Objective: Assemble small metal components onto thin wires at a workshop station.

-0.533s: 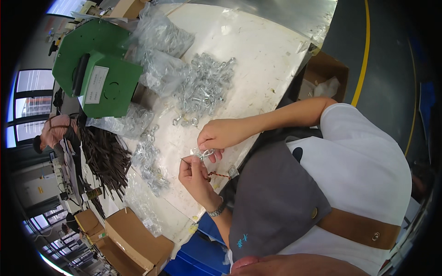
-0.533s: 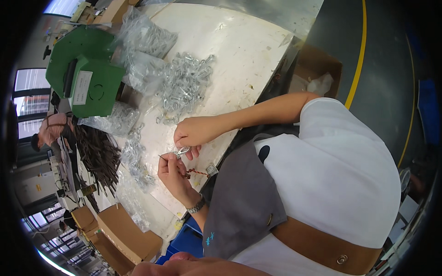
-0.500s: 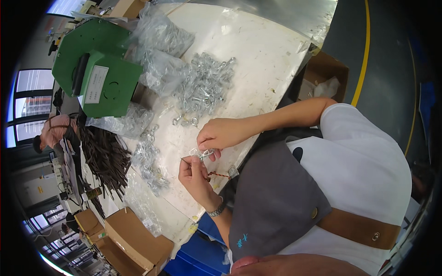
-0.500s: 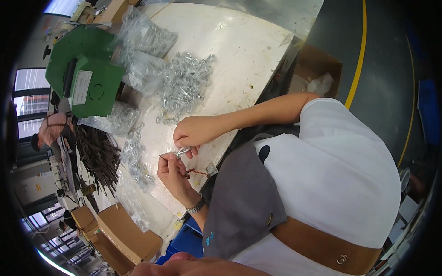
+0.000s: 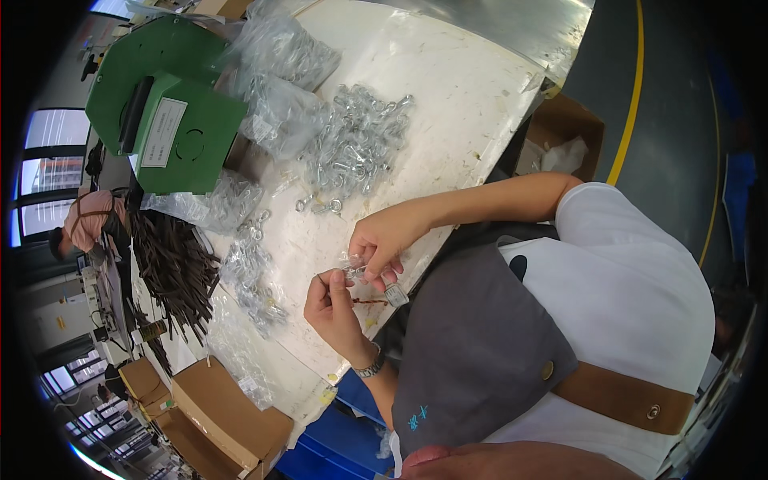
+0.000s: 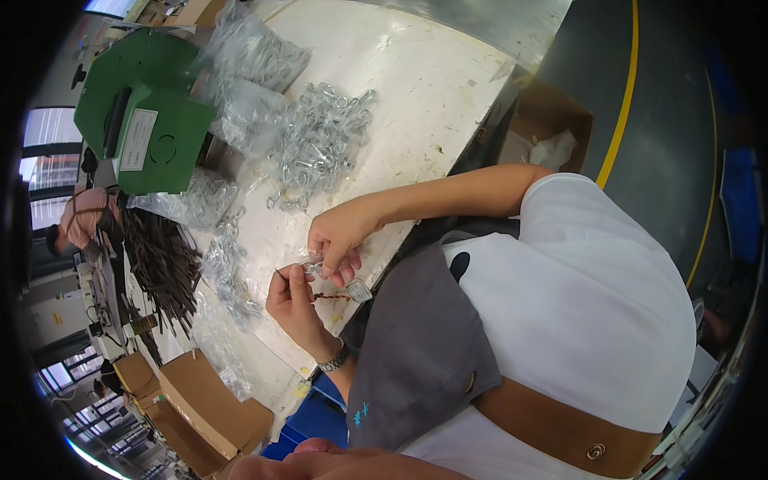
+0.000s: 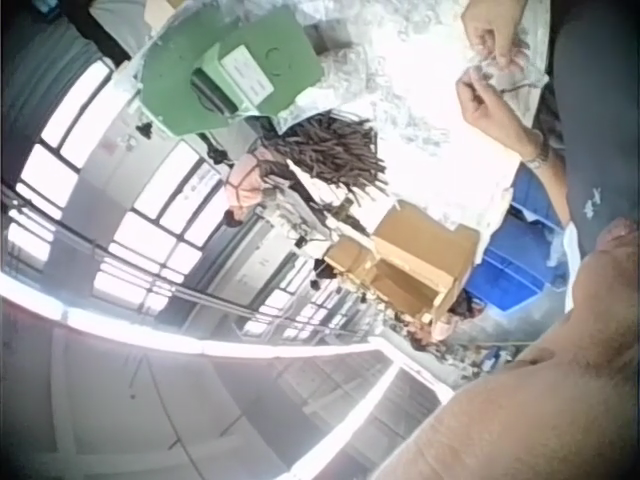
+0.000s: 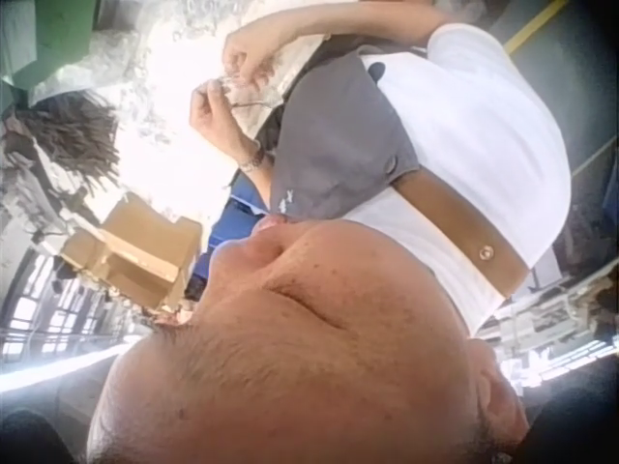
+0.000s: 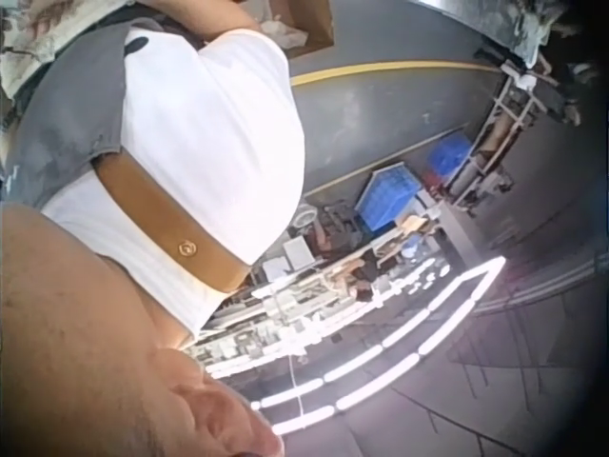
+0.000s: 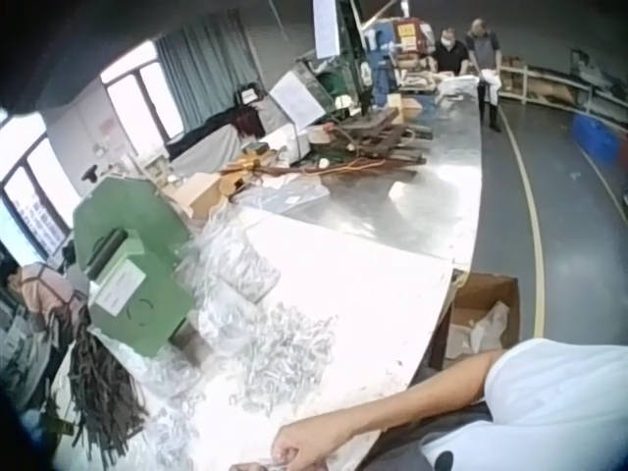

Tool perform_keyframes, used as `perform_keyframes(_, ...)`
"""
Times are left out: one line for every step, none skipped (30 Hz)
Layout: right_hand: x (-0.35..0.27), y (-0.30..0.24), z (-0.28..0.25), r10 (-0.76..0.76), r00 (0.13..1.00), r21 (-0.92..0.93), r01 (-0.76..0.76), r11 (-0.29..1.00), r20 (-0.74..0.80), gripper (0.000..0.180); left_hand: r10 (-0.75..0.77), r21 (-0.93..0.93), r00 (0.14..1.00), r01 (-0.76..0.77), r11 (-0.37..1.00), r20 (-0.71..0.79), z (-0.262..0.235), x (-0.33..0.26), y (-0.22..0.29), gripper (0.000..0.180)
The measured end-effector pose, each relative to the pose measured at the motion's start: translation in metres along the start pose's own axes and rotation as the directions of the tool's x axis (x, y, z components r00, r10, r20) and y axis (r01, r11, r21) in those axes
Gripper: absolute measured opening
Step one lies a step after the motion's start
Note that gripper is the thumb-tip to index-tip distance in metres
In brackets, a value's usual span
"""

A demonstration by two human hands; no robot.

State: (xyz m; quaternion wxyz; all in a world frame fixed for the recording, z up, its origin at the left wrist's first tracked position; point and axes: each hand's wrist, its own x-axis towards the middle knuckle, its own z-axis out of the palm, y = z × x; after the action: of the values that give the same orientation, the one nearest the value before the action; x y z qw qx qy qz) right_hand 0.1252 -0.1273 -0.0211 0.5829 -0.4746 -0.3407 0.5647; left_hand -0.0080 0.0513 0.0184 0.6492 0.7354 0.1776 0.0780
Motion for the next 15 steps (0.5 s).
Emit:
perform_keyframes(0.002, -0.002, 0.002, 0.004, 1.0, -0.002, -0.004, 1.0, 0.0, 0.019, 0.221, 0.264, 0.975, -0.213, 0.941, 0.0, 0.001, -0.001, 0.001, 0.013)
perform_keyframes(0.003, -0.003, 0.004, 0.046, 0.999, 0.041, -0.045, 0.998, -0.003, 0.02, 0.422, 0.507, 0.905, -0.391, 0.768, 0.059, 0.002, -0.003, 0.0, 0.013)
perform_keyframes(0.004, -0.004, 0.006, 0.087, 0.996, 0.083, -0.086, 0.993, -0.005, 0.022, 0.421, 0.507, 0.905, -0.39, 0.769, 0.057, 0.004, -0.003, -0.001, 0.013)
perform_keyframes(0.004, -0.002, 0.005, 0.09, 0.996, 0.082, -0.089, 0.993, -0.004, 0.022, 0.507, 0.582, 0.856, -0.465, 0.667, 0.102, 0.008, -0.001, -0.004, 0.011)
perform_keyframes(0.005, 0.002, 0.004, 0.09, 0.995, 0.124, -0.093, 0.988, 0.031, 0.024, 0.582, 0.646, 0.798, -0.528, 0.552, 0.156, 0.011, -0.001, -0.006, 0.009)
perform_keyframes(0.006, 0.003, 0.004, 0.086, 0.994, 0.167, -0.096, 0.981, 0.068, 0.026, 0.581, 0.648, 0.799, -0.526, 0.551, 0.154, 0.011, -0.003, -0.007, 0.009)
perform_keyframes(0.007, 0.002, 0.006, 0.086, 0.994, 0.167, -0.097, 0.981, 0.071, 0.026, 0.536, 0.643, 0.841, -0.453, 0.617, 0.077, 0.012, -0.005, -0.007, 0.008)
perform_keyframes(0.008, 0.001, 0.007, 0.087, 0.995, 0.138, -0.093, 0.986, 0.046, 0.027, 0.484, 0.628, 0.875, -0.378, 0.681, 0.001, 0.013, -0.006, -0.008, 0.008)
perform_keyframes(0.008, 0.001, 0.009, 0.089, 0.996, 0.108, -0.091, 0.99, 0.021, 0.028, 0.483, 0.626, 0.875, -0.376, 0.683, -0.002, 0.014, -0.006, -0.011, 0.008)
perform_keyframes(0.009, 0.0, 0.009, 0.093, 0.995, 0.107, -0.094, 0.99, 0.022, 0.028, 0.45, 0.447, 0.889, -0.368, 0.815, -0.09, 0.016, -0.004, -0.015, 0.006)
perform_keyframes(0.01, -0.001, 0.008, 0.028, 0.999, 0.079, -0.026, 0.997, -0.029, 0.027, 0.398, 0.244, 0.902, -0.354, 0.903, -0.165, 0.018, -0.003, -0.015, 0.004)
perform_keyframes(0.012, -0.002, 0.007, -0.038, 0.996, 0.047, 0.042, 0.998, -0.077, 0.027, 0.397, 0.242, 0.903, -0.353, 0.904, -0.166, 0.018, -0.004, -0.011, 0.004)
perform_keyframes(0.014, -0.001, 0.005, -0.035, 0.996, 0.047, 0.039, 0.998, -0.076, 0.027, 0.313, 0.138, 0.918, -0.286, 0.948, -0.246, 0.018, -0.006, -0.005, 0.004)
perform_keyframes(0.016, -0.003, 0.002, -0.18, 0.958, 0.142, 0.215, 0.966, -0.224, 0.027, 0.219, 0.025, 0.923, -0.223, 0.975, -0.316, 0.018, -0.009, -0.001, 0.007)
perform_keyframes(0.017, -0.006, 0.001, -0.297, 0.877, 0.207, 0.393, 0.896, -0.378, 0.027, 0.154, -0.095, 0.941, -0.19, 0.977, -0.301, 0.011, -0.007, -0.006, 0.011)
